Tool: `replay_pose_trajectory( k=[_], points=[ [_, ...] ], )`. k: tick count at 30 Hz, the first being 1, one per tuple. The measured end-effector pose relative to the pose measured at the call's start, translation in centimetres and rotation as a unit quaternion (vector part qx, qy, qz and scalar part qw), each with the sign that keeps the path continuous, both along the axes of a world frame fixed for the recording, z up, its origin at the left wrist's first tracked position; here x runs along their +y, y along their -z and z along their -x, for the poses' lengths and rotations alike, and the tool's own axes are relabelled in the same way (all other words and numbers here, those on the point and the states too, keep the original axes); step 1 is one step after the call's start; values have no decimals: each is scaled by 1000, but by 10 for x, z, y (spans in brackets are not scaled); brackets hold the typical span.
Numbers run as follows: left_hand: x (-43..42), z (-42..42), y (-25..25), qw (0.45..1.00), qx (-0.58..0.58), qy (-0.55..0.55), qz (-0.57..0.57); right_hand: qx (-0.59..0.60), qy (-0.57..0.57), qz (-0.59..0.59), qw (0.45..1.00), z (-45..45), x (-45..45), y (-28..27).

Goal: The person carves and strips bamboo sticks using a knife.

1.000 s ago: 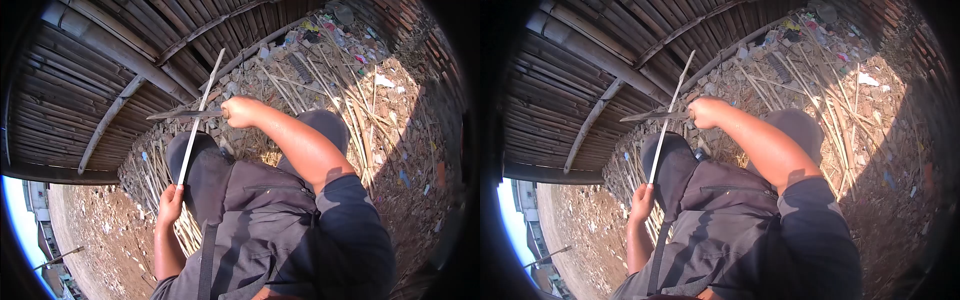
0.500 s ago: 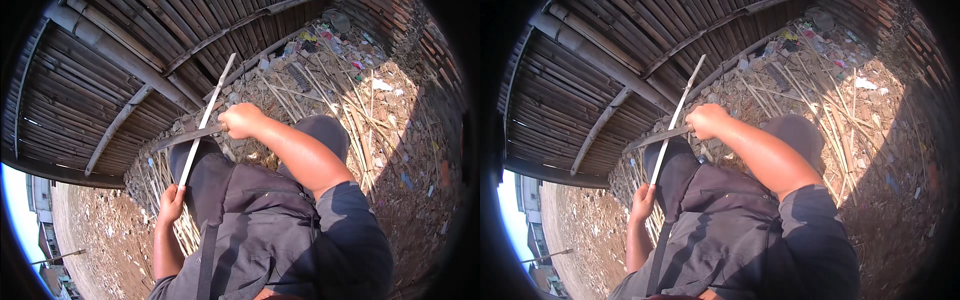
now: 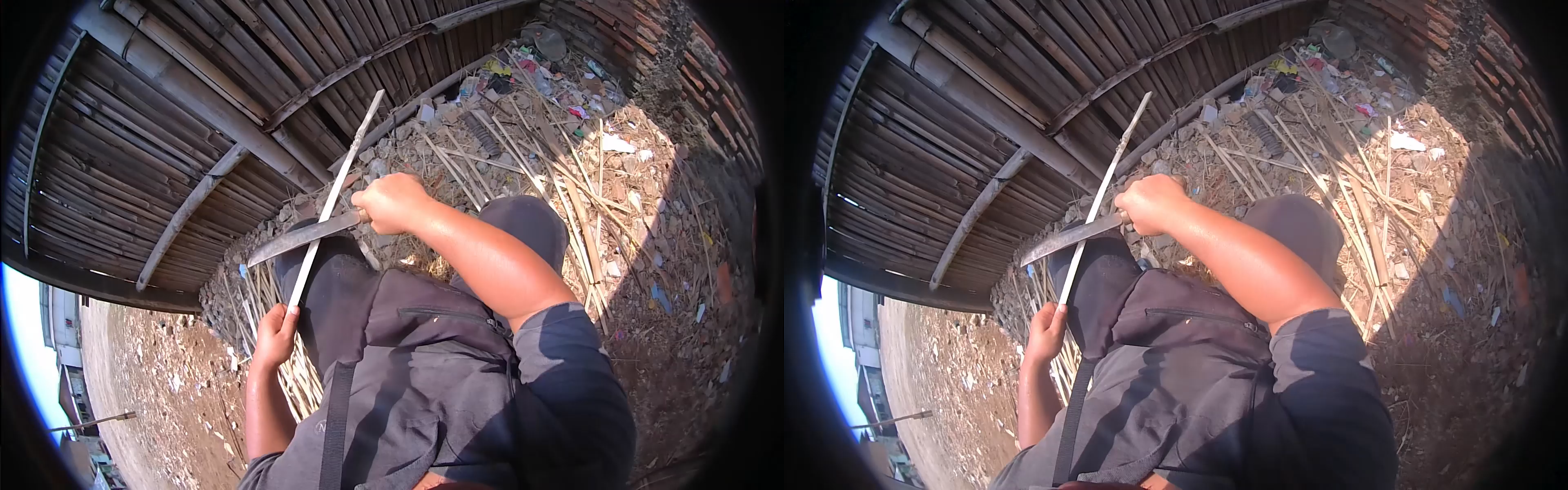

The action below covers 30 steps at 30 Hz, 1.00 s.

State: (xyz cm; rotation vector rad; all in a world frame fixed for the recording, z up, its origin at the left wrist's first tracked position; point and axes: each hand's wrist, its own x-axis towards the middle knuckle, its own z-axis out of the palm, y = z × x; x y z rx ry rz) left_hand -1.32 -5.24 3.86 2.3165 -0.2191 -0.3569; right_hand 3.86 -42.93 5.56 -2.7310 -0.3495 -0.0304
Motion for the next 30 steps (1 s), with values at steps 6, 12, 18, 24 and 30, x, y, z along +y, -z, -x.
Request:
replay_pose_trajectory(
  k=[6,12,18,24,30],
  points=[
    [-2,4,-13,999,-32,0,-44,70,87,-56,992,-48,-53,20],
    [5,5,-5,1000,-19,7,-3,17,38,-42,998,-2,4,-10],
    [-11,9,-30,988,-93,9,-125,88,158,-92,979,-43,-61,28],
    [-7,10,-20,998,-51,4,-44,-6,77,-113,991,-7,-12,7],
    [13,16,-6,987,-114,-22,-106,85,300,-165,936,-43,-65,25]
  ],
)
